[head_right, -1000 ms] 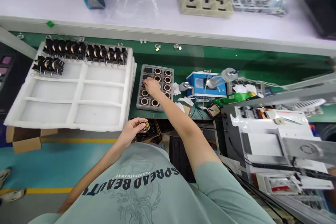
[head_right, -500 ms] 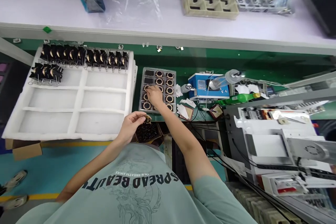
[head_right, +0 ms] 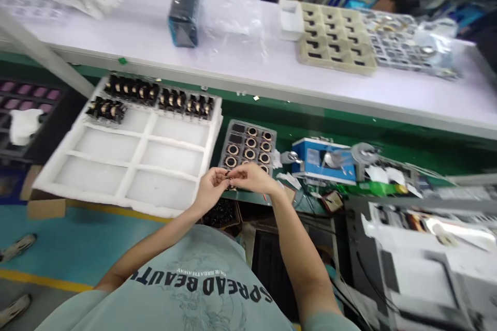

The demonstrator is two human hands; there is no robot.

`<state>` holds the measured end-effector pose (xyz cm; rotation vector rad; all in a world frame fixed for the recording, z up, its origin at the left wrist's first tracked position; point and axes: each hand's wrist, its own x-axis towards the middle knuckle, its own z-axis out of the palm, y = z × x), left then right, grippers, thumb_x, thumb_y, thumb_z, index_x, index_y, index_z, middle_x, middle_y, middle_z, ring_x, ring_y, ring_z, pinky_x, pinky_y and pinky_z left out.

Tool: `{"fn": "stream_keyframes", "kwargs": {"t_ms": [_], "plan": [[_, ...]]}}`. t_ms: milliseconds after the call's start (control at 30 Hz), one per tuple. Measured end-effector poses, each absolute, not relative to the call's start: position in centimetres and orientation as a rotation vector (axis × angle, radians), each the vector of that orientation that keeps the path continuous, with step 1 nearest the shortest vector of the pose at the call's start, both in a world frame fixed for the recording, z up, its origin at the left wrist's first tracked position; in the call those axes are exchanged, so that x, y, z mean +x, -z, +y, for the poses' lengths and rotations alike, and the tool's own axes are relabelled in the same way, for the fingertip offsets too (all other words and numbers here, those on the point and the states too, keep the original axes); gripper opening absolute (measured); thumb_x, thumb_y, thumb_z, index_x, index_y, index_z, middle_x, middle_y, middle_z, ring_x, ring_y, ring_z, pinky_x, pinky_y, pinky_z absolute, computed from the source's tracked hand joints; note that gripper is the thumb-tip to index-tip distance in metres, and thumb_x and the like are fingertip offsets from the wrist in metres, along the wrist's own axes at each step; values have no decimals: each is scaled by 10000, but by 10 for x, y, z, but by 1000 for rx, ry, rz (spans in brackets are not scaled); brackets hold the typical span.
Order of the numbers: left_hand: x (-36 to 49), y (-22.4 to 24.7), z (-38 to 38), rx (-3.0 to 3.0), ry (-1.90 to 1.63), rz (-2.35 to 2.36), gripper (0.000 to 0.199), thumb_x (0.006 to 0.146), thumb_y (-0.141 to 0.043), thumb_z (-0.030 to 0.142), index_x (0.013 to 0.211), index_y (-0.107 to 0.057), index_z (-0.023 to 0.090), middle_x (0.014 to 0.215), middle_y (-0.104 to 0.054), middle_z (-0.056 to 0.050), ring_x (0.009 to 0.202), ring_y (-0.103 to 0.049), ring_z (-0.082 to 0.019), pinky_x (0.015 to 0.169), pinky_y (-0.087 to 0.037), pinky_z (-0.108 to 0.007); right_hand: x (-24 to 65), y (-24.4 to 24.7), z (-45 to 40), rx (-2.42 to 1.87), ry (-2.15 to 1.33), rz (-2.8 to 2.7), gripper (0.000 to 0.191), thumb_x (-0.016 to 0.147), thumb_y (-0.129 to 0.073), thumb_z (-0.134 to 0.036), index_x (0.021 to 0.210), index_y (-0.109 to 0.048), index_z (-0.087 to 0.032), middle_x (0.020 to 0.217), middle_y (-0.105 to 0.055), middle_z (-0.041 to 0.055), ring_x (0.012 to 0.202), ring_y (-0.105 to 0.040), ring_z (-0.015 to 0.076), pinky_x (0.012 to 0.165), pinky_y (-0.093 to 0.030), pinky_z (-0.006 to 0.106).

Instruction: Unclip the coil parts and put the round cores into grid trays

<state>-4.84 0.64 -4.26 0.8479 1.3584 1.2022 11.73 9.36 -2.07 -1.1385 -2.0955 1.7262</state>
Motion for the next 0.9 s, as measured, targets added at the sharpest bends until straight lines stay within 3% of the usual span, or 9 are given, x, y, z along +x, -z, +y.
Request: {"fn": "stream_keyframes", "kwargs": {"t_ms": [67, 167, 233, 300, 400, 567, 667, 767, 900], "plan": [[-56, 36, 2, 918, -1150, 1411, 420, 764, -721, 206, 1162, -592, 176, 975, -676, -86, 825, -649, -177, 724, -518, -302, 110, 32, 116, -1151, -1642, -2234, 304, 795, -705, -423, 953, -790, -177, 745, -745, 47, 636, -658, 177, 581, -502, 266], [-92, 14, 0, 1168, -1083, 1488, 542, 791, -727, 286, 1294, -540, 214, 1268, -614, -148, 1043, -645, -244, 810, -539, -358, 96, 59, 162, -1378, -1210, -2253, 249, 826, -651, -331, 972, -788, -183, 815, -768, 61, 731, -701, 205, 689, -535, 297], [-139, -3, 9, 1391, -1090, 1643, 462, 822, -693, 308, 1258, -567, 221, 1329, -581, -145, 1159, -599, -275, 930, -509, -409, 87, 78, 191, -1558, -887, -2213, 241, 831, -625, -262, 986, -785, -169, 894, -779, 83, 837, -717, 228, 789, -538, 320], [-199, -19, 31, 1586, -1078, 1924, 350, 838, -660, 299, 1167, -608, 193, 1348, -560, -160, 1300, -497, -322, 1083, -398, -474, 81, 95, 213, -1687, -685, -2218, 247, 844, -607, -228, 1008, -783, -169, 987, -779, 94, 934, -714, 242, 857, -525, 329], [-294, -31, 77, 1626, -916, 2396, 319, 824, -663, 294, 1097, -609, 138, 1403, -481, -222, 1348, -399, -404, 1123, -284, -565, 76, 111, 230, -1752, -523, -2268, 269, 892, -576, -227, 1067, -774, -182, 1079, -767, 88, 1009, -697, 245, 896, -506, 323], [-377, -32, 120, 1478, -564, 2634, 216, 835, -641, 323, 859, -547, 131, 1207, -568, -217, 1229, -450, -423, 1037, -288, -630, 70, 123, 227, -1665, -396, -2329, 287, 954, -526, -223, 1098, -765, -157, 1114, -749, 112, 1027, -671, 249, 885, -488, 317], [-381, -26, 127, 1433, -661, 2599, 357, 786, -696, 306, 656, -393, 169, 1026, -605, -134, 1200, -461, -370, 1075, -228, -618, 67, 130, 214, -1561, -323, -2380, 322, 991, -479, -229, 1141, -749, -136, 1122, -735, 145, 1057, -645, 260, 905, -476, 335], [-375, -23, 132, 1324, -774, 2616, 521, 698, -770, 237, 573, -267, 186, 852, -580, -80, 1206, -455, -342, 1111, -163, -586, 67, 136, 197, -1455, -297, -2451, 348, 1013, -441, -227, 1205, -719, -144, 1180, -717, 148, 1078, -630, 256, 954, -460, 352], [-374, -35, 130, 1344, -736, 2671, 496, 740, -745, 222, 554, -287, 179, 813, -574, -62, 1142, -495, -297, 1115, -173, -553, 67, 140, 181, -1418, -292, -2468, 385, 1008, -403, -201, 1256, -691, -134, 1277, -680, 141, 1096, -609, 265, 1000, -437, 386]]}}
